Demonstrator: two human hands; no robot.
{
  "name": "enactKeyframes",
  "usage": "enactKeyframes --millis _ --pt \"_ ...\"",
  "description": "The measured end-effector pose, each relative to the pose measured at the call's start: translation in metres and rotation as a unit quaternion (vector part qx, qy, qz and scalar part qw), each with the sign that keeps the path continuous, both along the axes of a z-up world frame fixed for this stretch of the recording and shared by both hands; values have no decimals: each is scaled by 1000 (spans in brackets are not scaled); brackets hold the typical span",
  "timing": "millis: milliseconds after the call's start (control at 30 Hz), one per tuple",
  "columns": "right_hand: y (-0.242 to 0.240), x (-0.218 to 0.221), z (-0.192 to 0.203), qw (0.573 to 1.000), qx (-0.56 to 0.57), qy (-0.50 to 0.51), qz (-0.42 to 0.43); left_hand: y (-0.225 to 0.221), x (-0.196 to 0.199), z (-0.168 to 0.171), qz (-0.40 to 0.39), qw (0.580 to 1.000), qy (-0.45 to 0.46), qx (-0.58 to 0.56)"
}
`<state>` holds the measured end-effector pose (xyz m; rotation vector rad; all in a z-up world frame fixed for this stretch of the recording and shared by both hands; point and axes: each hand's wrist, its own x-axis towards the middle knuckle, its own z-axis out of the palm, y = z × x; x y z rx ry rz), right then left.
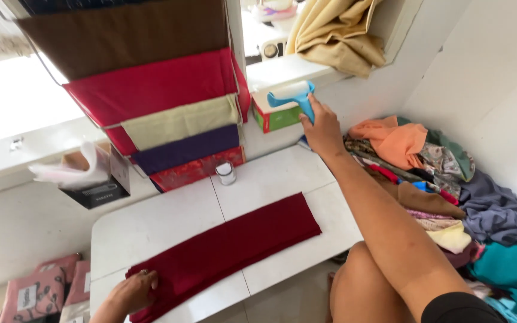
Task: A person uses a lint roller to clean a maroon garment on a small table and then folds it.
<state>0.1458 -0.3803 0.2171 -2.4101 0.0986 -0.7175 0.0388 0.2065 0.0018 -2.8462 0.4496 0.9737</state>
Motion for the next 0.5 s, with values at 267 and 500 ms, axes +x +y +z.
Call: enactKeyframes --millis 267,500 --pt "28 12 20 997 -55 30 -50 7 11 -25 3 1000 -22 -13" --pt "43 11 20 983 -110 105 -102 10 45 -28 4 1000 10 29"
